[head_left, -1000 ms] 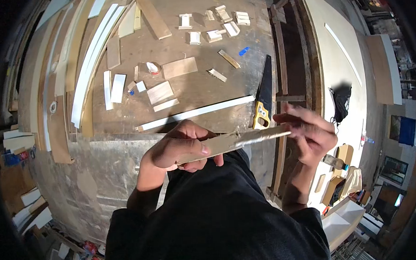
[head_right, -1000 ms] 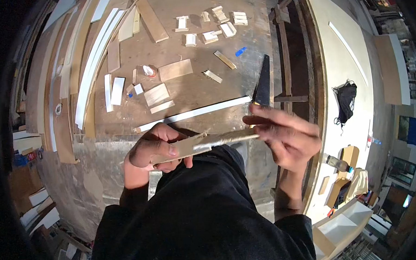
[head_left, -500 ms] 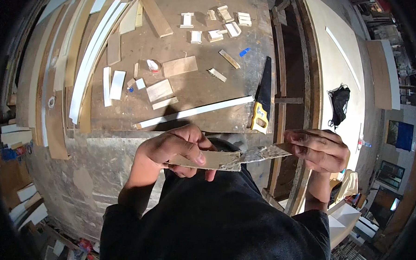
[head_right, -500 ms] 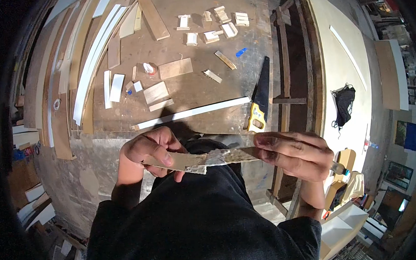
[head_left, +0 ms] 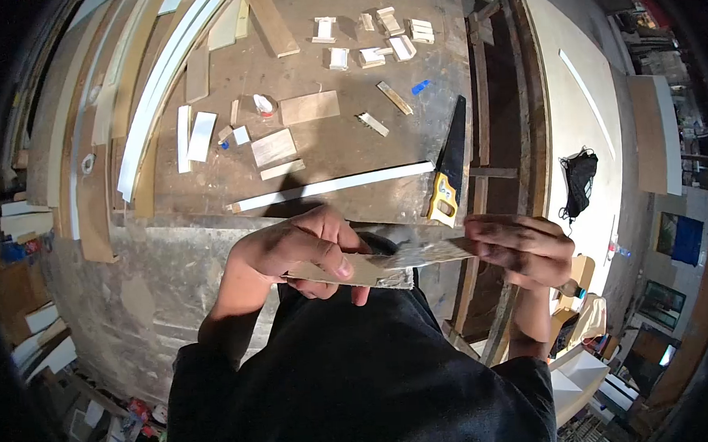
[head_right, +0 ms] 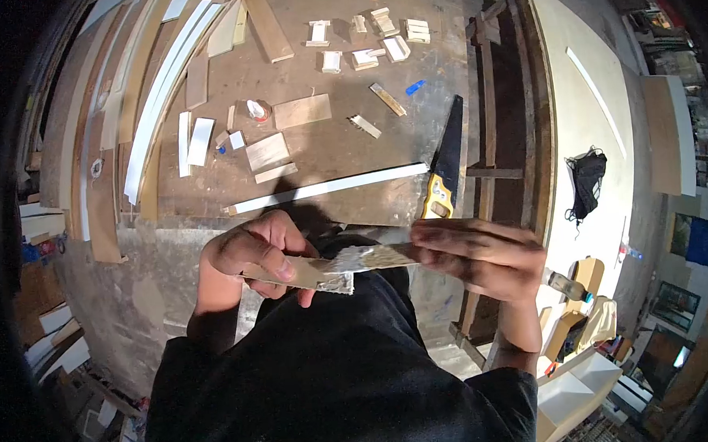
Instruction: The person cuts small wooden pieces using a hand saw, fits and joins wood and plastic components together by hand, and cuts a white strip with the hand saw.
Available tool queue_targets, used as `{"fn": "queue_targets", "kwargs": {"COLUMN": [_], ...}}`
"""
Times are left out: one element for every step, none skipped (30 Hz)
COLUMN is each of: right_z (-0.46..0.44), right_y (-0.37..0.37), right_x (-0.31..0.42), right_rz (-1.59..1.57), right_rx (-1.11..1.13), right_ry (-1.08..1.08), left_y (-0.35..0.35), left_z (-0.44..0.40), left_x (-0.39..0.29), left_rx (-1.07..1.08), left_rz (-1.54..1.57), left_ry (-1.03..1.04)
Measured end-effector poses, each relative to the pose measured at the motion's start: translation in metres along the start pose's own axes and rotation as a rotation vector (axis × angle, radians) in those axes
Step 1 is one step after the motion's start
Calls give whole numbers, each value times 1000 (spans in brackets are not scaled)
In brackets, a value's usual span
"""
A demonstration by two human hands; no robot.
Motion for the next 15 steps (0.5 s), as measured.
{"fn": "queue_targets", "kwargs": {"right_z": [0, -4, -6, -3, 2, 8, 14, 17, 16, 14, 14, 9, 5, 2, 1], "right_y": [6, 8, 8, 5, 0, -6, -9, -9, -7, -5, -2, 5, 13, 14, 14], "right_x": [-1, 0, 0, 1, 2, -1, -5, -9, -9, -9, -7, -6, -5, -5, -6], "right_rz": [2, -22, -46, -24, -26, -40, -55, 6, 6, -3, -16, -52, -89, -143, -198], "right_rx": [20, 28, 37, 59, 60, 28, -4, -8, -11, -26, -41, -20, 1, -23, -47], "right_ry": [4, 19, 32, 35, 32, 104, 176, 37, 38, 28, 19, 20, 23, 103, 183], "left_y": [2, 4, 5, 4, 3, 3, 3, 3, 3, 5, 6, 7, 9, 10, 11], "left_z": [1, 1, 2, 1, 1, 1, 1, 1, 0, -1, -2, -1, 1, 4, 7], "left_x": [-1, -3, -4, -3, 1, 3, 4, 5, 6, 7, 7, 6, 4, 1, -1], "left_rx": [-2, -15, -27, -28, -16, -3, -3, -9, -15, -15, -63, -113, -116, -133, -151], "left_rz": [-1, -24, -48, -50, -30, -10, -11, -14, -18, -18, -48, -78, -78, -78, -79], "left_ry": [-3, -18, -31, -28, -16, -5, -5, -7, -11, -15, 9, 33, 30, 29, 29]}}
Point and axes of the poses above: each hand's wrist, its own z-axis away from the middle knuckle, its own y-axis out of the palm, x = y × z, the point moved 4 cm from there along -z, towards the middle knuckle, and after that the axes turned 6 degrees about -z, right-handed, at the moved point
